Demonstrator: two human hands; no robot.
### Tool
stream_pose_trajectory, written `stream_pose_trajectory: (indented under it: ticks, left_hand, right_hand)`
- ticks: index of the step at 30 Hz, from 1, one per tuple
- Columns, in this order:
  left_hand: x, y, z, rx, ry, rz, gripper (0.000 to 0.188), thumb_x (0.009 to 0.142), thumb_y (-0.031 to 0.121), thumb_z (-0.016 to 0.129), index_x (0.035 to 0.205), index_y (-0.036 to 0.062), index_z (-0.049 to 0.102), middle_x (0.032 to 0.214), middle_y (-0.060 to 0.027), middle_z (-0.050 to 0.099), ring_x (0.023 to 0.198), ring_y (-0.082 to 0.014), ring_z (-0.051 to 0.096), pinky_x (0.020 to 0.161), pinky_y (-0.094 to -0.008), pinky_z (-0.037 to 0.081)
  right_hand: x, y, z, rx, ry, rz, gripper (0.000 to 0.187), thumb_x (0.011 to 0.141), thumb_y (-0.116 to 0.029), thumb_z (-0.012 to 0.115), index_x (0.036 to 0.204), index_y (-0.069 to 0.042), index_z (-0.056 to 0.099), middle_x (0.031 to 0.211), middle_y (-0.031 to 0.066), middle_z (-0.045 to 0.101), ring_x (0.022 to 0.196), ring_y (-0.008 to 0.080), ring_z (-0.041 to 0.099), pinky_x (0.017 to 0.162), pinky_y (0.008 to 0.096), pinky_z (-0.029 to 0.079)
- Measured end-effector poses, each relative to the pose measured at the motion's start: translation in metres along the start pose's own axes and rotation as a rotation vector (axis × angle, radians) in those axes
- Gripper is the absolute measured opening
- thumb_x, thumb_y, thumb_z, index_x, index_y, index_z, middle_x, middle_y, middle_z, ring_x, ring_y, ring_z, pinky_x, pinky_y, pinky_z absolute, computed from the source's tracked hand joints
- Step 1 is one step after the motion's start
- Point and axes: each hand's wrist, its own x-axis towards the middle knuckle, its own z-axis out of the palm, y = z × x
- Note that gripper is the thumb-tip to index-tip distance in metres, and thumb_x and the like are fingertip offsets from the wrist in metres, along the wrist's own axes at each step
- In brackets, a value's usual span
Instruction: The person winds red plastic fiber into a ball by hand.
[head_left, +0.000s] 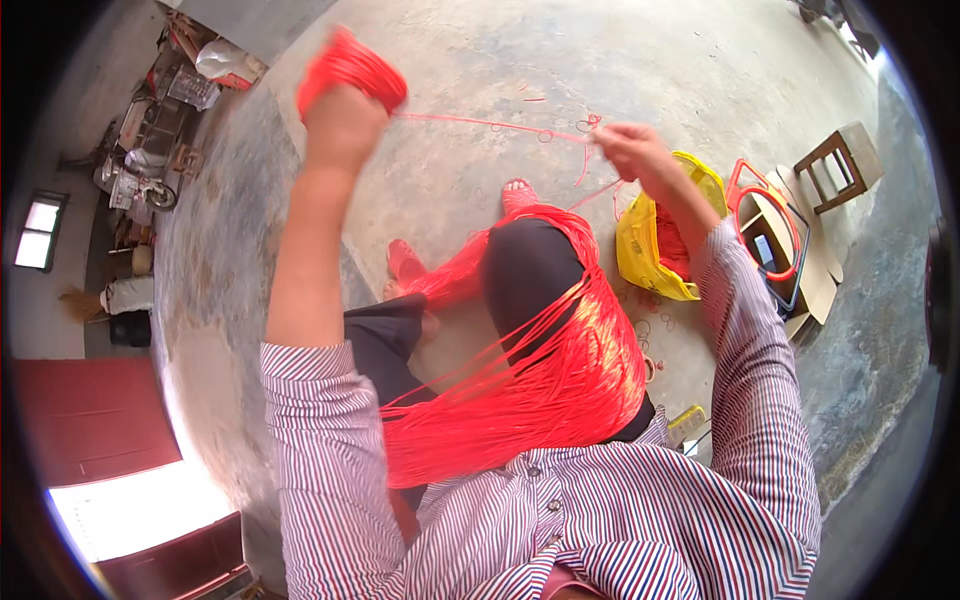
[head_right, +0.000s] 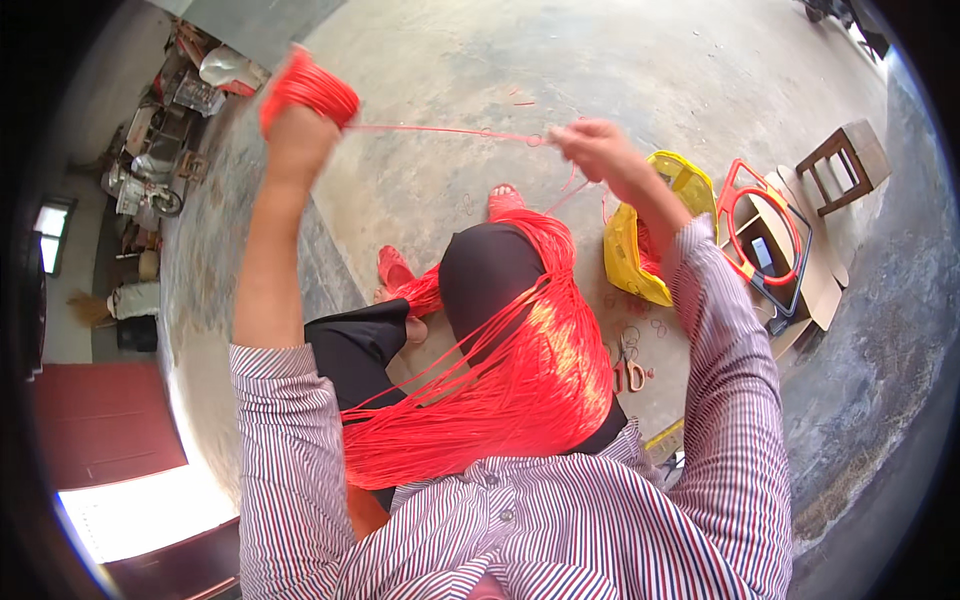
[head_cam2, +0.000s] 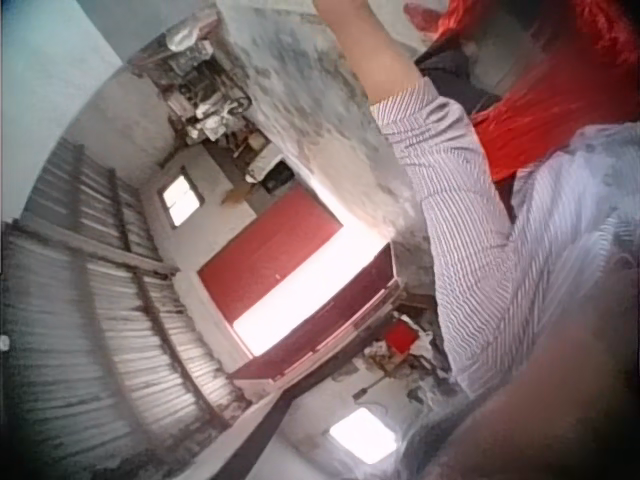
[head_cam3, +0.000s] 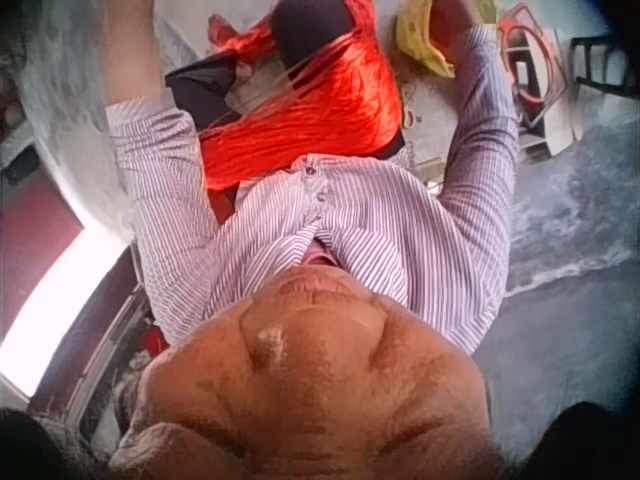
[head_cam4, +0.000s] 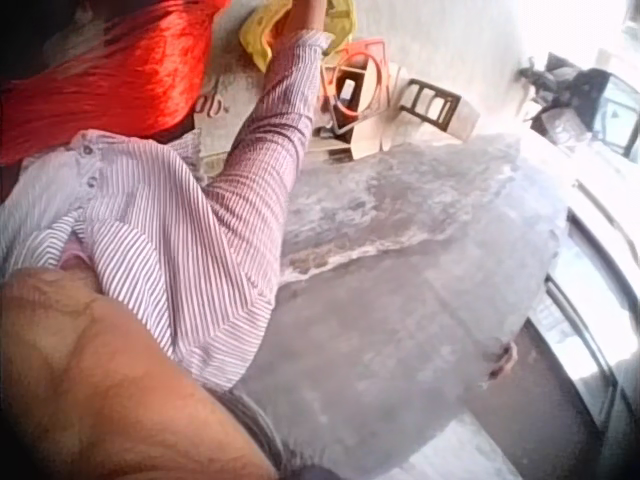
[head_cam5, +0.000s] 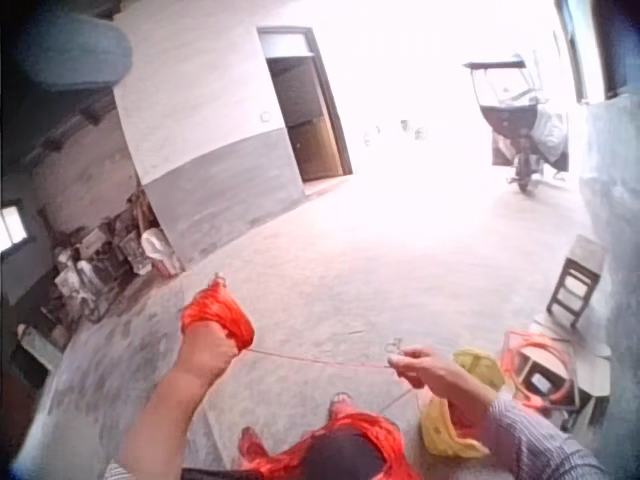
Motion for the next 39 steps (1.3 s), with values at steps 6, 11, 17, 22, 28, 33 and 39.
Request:
stream_pose_trajectory:
  ticks: [6,11,17,22,28,33,39]
  left_hand:
    - [-0.099,0.107,-0.029,-0.717,-1.022,0.679,0.033,0.073,0.006,0.067,0.106,0.0006,0.062,0.107,-0.0154,0.065,0.094,-0.0205,0.063,0.085,-0.0359,0.048]
    - [-0.082,0.097,-0.035,-1.358,-0.349,0.344,0.027,0.079,0.011,0.068,0.104,0.0000,0.063,0.100,-0.0088,0.068,0.080,-0.0150,0.062,0.071,-0.0361,0.050]
    - [-0.133,0.056,-0.008,-0.487,-0.541,0.668,0.030,0.080,0.017,0.068,0.103,-0.0002,0.062,0.084,-0.0151,0.066,0.069,-0.0270,0.064,0.065,-0.0403,0.049]
    - [-0.126,0.032,-0.072,-1.034,-0.233,0.461,0.022,0.077,0.011,0.067,0.096,0.0000,0.062,0.076,-0.0112,0.065,0.065,-0.0230,0.061,0.061,-0.0400,0.047]
    - [-0.170,-0.054,-0.080,0.082,-0.607,0.080,0.017,0.075,0.006,0.062,0.090,-0.0031,0.064,0.074,-0.0166,0.064,0.067,-0.0254,0.062,0.064,-0.0384,0.048]
    - [-0.224,-0.106,-0.130,-0.700,-0.358,0.242,0.064,0.085,0.006,0.065,0.140,-0.0017,0.032,0.143,-0.0162,0.043,0.127,-0.0329,0.048,0.098,-0.0352,0.045]
    - [-0.214,-0.211,-0.119,-1.214,0.573,-0.245,0.051,0.088,0.009,0.062,0.131,-0.0030,0.038,0.144,-0.0154,0.039,0.135,-0.0308,0.036,0.102,-0.0344,0.041]
  right_hand:
    - [-0.035,-0.079,-0.018,0.506,-0.102,-0.390,0.027,0.093,-0.024,0.056,0.071,-0.013,0.047,0.058,-0.0100,0.030,0.048,0.0018,0.025,0.042,0.0206,0.020]
    - [-0.068,-0.085,0.058,-0.030,-0.254,-0.118,0.029,0.094,-0.033,0.059,0.075,-0.011,0.059,0.061,-0.0082,0.044,0.051,0.0029,0.035,0.045,0.0198,0.026]
    - [-0.071,-0.105,0.088,0.247,-0.412,-0.078,0.036,0.095,-0.037,0.058,0.068,-0.013,0.050,0.059,-0.0089,0.036,0.051,0.0019,0.030,0.046,0.0210,0.026]
    - [-0.073,-0.098,0.153,0.310,-0.611,0.162,0.038,0.096,-0.036,0.056,0.068,-0.013,0.046,0.056,-0.0086,0.031,0.047,0.0031,0.023,0.041,0.0234,0.018]
    - [-0.052,-0.118,0.224,0.312,-0.781,0.102,0.041,0.098,-0.036,0.051,0.065,-0.013,0.044,0.051,-0.0073,0.029,0.043,0.0039,0.021,0.039,0.0225,0.016]
    - [-0.042,-0.101,0.317,0.679,-0.624,0.180,0.039,0.094,-0.033,0.058,0.063,-0.017,0.040,0.055,-0.0094,0.027,0.045,0.0043,0.020,0.042,0.0245,0.014]
    - [-0.063,-0.071,0.412,0.465,-1.082,0.356,0.038,0.097,-0.039,0.050,0.070,-0.014,0.049,0.055,-0.0069,0.030,0.046,0.0078,0.026,0.042,0.0258,0.022]
